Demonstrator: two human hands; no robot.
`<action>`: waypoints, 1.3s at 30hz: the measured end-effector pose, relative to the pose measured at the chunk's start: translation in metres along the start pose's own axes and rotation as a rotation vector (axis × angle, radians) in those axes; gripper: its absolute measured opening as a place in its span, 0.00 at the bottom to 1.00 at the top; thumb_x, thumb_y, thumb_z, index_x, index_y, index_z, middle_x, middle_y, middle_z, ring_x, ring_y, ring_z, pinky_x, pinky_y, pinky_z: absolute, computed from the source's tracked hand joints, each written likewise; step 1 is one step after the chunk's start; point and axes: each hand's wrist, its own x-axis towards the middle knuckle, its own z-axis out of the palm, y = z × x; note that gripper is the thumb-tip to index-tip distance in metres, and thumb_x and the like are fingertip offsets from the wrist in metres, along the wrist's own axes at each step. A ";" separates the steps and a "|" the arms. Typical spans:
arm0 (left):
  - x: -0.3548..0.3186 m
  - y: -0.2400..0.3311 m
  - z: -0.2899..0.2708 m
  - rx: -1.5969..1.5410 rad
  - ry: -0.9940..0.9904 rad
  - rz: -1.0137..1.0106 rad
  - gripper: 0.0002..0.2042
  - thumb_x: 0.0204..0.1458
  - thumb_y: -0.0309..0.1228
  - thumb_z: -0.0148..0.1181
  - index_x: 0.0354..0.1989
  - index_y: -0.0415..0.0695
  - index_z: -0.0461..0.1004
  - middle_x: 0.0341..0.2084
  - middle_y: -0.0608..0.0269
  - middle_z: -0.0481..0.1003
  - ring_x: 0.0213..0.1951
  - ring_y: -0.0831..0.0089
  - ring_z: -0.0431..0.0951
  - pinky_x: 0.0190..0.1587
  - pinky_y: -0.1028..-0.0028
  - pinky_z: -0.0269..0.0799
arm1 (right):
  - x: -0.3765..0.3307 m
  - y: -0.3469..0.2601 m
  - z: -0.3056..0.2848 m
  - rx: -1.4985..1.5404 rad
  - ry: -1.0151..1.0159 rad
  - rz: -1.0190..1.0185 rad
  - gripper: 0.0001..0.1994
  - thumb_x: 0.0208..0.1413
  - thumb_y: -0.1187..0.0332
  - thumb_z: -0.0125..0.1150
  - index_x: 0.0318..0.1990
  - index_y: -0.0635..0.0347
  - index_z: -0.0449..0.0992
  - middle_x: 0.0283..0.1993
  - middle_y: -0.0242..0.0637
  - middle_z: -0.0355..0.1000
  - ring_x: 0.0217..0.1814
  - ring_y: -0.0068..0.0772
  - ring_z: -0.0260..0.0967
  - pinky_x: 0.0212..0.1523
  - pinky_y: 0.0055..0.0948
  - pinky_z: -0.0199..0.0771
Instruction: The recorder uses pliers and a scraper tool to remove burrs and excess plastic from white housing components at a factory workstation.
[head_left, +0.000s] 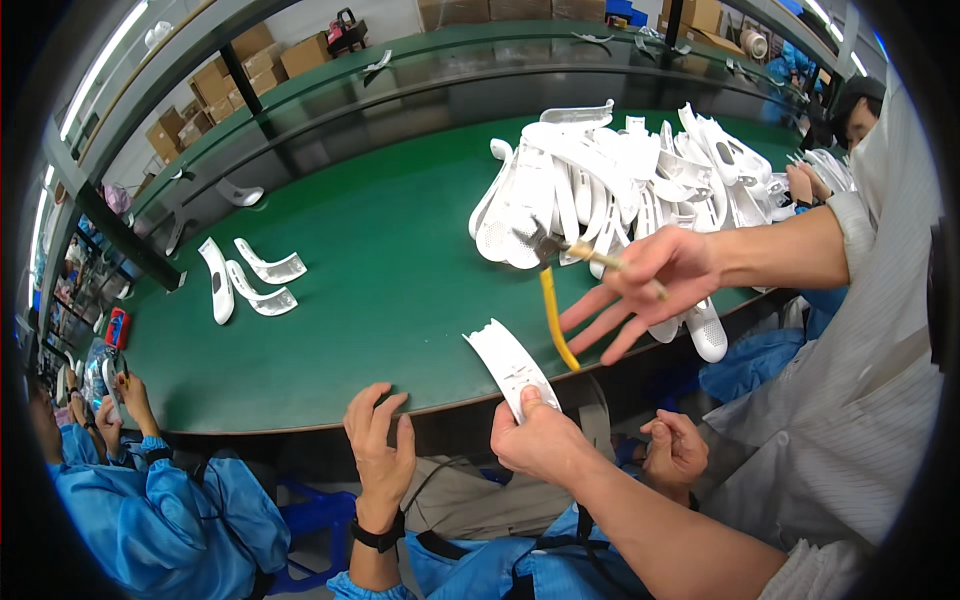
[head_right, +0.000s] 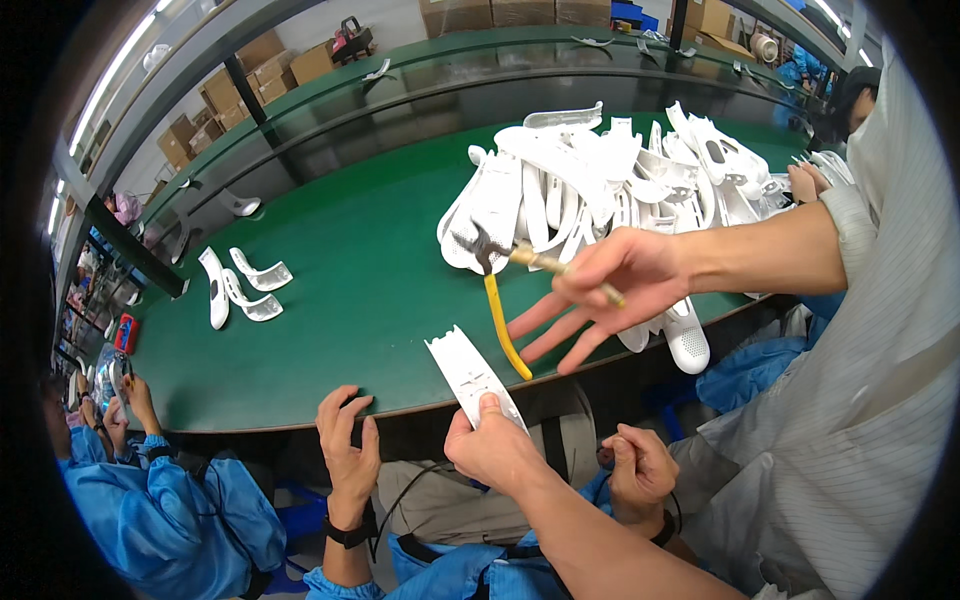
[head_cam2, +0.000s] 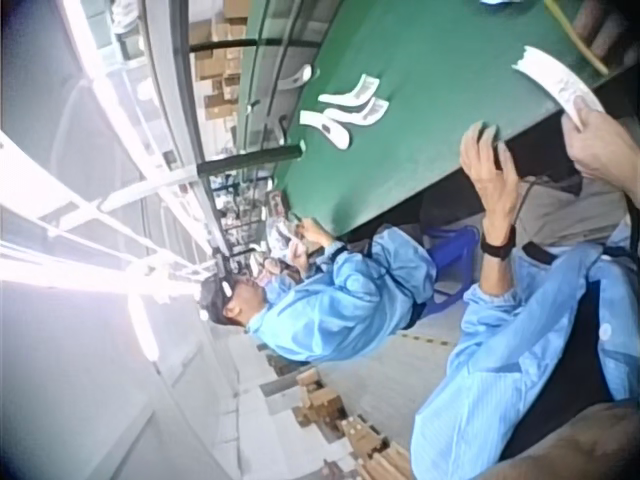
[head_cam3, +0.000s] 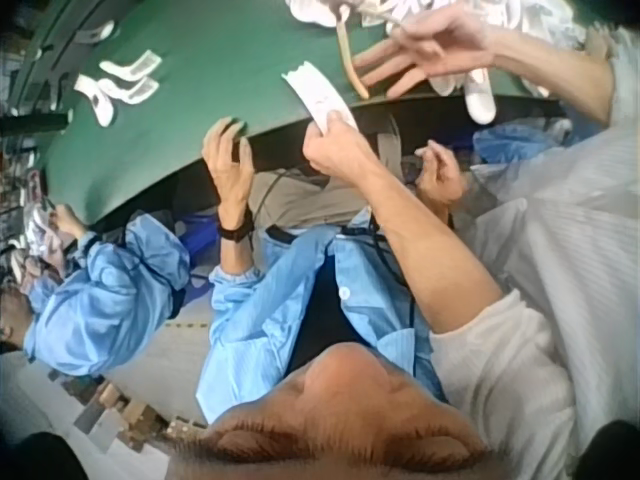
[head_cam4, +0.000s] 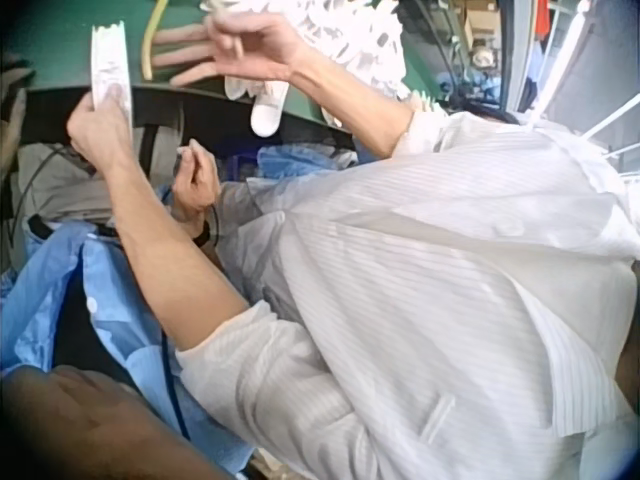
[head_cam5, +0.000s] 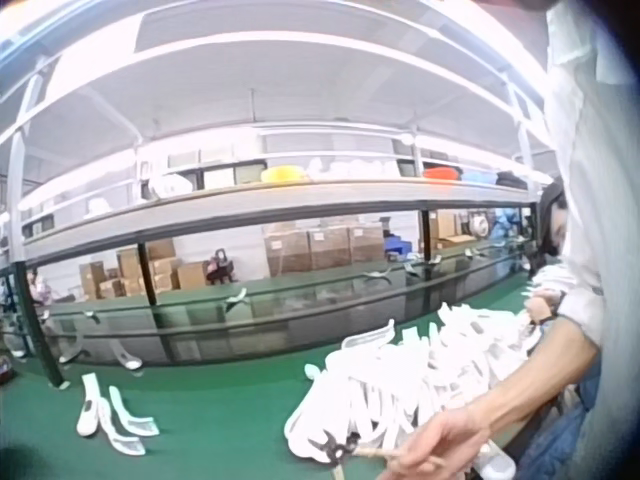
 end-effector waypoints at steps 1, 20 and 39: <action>0.000 0.000 0.000 -0.014 0.000 -0.002 0.12 0.48 0.20 0.57 0.42 0.40 0.76 0.50 0.54 0.72 0.55 0.54 0.70 0.59 0.60 0.60 | -0.001 0.000 0.001 0.002 0.001 0.002 0.08 0.50 0.75 0.69 0.38 0.65 0.80 0.38 0.39 0.78 0.38 0.32 0.78 0.37 0.30 0.83; -0.004 -0.010 -0.002 -0.198 0.039 -0.101 0.13 0.61 0.28 0.45 0.38 0.34 0.78 0.48 0.49 0.74 0.53 0.53 0.71 0.58 0.60 0.64 | 0.021 -0.031 0.013 -0.024 0.086 0.667 0.08 0.49 0.68 0.64 0.32 0.63 0.83 0.29 0.39 0.78 0.31 0.37 0.76 0.31 0.36 0.74; -0.009 -0.011 -0.004 -0.267 0.066 -0.109 0.13 0.61 0.30 0.46 0.40 0.35 0.77 0.47 0.49 0.74 0.52 0.54 0.73 0.56 0.62 0.66 | -0.020 0.008 0.005 0.202 0.188 0.057 0.04 0.49 0.74 0.68 0.25 0.63 0.80 0.27 0.35 0.78 0.33 0.32 0.77 0.26 0.29 0.75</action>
